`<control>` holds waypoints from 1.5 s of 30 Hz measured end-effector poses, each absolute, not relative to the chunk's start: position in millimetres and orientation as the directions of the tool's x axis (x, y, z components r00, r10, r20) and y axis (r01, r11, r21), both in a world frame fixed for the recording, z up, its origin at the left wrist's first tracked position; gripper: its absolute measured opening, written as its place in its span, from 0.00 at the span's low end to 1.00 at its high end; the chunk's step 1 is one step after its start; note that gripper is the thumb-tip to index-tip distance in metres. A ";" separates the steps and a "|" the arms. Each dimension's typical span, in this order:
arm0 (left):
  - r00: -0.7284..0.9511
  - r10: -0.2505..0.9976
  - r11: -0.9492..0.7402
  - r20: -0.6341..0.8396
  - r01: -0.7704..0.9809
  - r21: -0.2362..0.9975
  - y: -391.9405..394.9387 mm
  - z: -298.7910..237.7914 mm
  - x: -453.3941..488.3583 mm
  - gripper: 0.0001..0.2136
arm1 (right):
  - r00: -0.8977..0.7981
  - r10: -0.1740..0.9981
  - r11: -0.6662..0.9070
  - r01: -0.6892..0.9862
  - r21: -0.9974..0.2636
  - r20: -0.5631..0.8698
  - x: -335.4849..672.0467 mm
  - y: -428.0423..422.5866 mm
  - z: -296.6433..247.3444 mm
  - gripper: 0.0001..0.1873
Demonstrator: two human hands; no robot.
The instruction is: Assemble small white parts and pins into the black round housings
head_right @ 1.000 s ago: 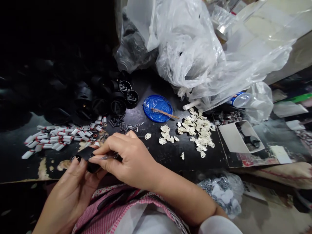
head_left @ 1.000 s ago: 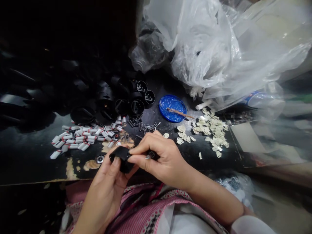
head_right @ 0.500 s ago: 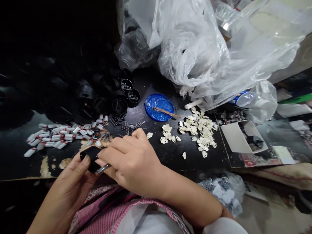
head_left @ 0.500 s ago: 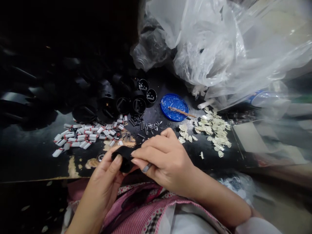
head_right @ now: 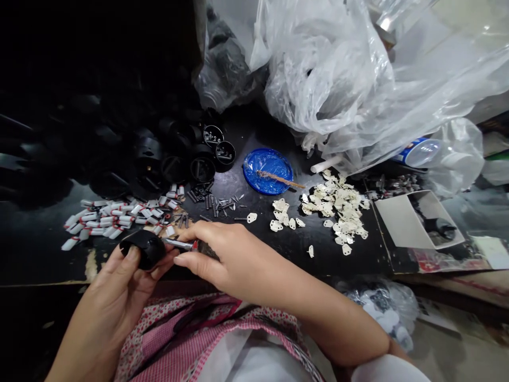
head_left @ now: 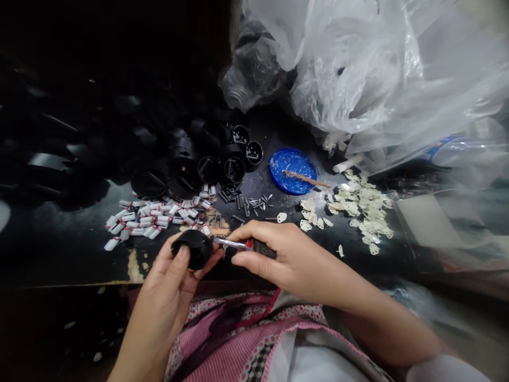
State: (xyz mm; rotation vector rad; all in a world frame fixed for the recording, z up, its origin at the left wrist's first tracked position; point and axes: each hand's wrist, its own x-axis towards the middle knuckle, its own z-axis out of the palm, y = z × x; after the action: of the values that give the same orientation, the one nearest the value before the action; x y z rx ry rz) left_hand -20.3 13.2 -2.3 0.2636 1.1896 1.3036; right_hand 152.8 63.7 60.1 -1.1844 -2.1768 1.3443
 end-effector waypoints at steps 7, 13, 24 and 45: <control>-0.163 0.873 0.374 -0.459 -0.380 0.846 7.2 -2.1 -24.2 0.08 | -0.565 0.721 -0.104 0.485 -0.868 -0.402 153.3 65.9 59.4 0.13; -0.121 0.978 0.185 -0.170 0.132 0.974 -0.1 6.3 -42.0 0.08 | -0.674 0.530 -0.462 0.280 -0.842 -0.515 164.4 58.6 55.8 0.17; -0.087 0.806 0.393 -0.586 -0.661 0.639 6.9 -7.2 -23.4 0.07 | -0.639 0.769 0.442 0.505 -0.741 0.023 159.6 49.4 60.7 0.18; -0.151 0.871 0.423 -0.467 -0.251 0.871 -1.5 3.4 -24.7 0.13 | -0.650 0.722 0.366 0.650 -0.666 -0.238 162.7 51.6 67.3 0.14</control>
State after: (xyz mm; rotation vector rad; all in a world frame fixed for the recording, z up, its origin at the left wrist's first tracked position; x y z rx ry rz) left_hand -24.7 -1.5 3.4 0.6044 1.3826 1.0907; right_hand 162.7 51.6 67.3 -1.2683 -2.5171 1.1587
